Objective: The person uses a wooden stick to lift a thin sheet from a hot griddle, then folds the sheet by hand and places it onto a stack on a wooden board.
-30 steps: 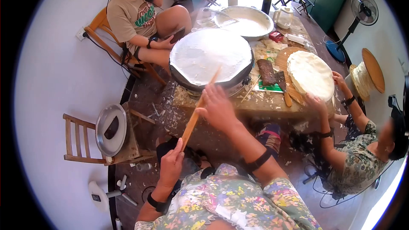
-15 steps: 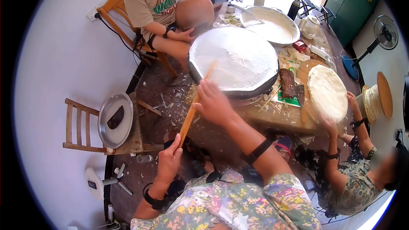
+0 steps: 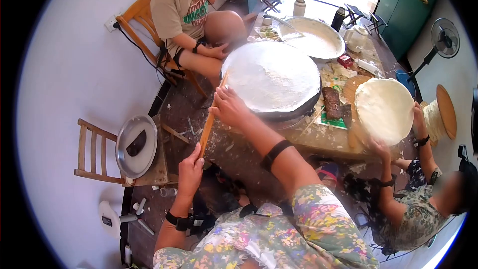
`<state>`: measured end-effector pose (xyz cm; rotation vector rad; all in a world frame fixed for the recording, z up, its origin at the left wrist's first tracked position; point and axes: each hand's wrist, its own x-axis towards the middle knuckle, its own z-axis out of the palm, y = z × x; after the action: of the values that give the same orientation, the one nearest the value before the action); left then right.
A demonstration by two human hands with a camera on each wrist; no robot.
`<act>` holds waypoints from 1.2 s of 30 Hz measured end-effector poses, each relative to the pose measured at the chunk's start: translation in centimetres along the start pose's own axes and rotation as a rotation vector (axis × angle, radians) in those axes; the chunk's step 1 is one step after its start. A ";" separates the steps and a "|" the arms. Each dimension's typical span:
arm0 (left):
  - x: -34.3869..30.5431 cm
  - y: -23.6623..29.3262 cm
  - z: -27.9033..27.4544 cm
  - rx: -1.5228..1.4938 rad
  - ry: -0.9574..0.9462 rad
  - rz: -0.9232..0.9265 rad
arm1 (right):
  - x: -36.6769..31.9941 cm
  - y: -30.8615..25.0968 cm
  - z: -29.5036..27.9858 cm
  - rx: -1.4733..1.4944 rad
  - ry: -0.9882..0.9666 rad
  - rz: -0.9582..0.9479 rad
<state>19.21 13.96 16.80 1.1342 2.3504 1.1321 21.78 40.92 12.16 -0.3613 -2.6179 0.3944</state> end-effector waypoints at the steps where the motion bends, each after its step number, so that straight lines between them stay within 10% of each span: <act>1: -0.1 0.5 0.0 0.011 0.006 -0.015 | 0.0 -0.3 -0.1 0.017 -0.009 0.005; 5: -2.1 3.2 -0.5 -0.012 -0.038 -0.229 | -1.3 -3.0 -3.5 0.066 -0.097 0.050; 12: -1.6 3.8 -0.3 0.094 -0.019 0.464 | -7.6 -2.0 -7.7 -0.072 0.201 0.219; 15: 2.2 6.1 0.6 0.129 -0.153 0.494 | -9.0 1.4 -10.5 -0.164 0.190 0.298; 24: 13.2 12.9 2.4 -0.302 -0.530 -0.146 | -2.8 10.9 -11.3 -0.184 0.077 0.384; 36: 21.0 14.1 4.6 -0.284 -0.763 -0.254 | -2.9 17.7 -10.5 -0.157 0.064 0.438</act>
<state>15.66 37.68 25.99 0.9120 1.6251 0.7293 32.58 58.64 13.97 -0.9904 -2.5009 0.3100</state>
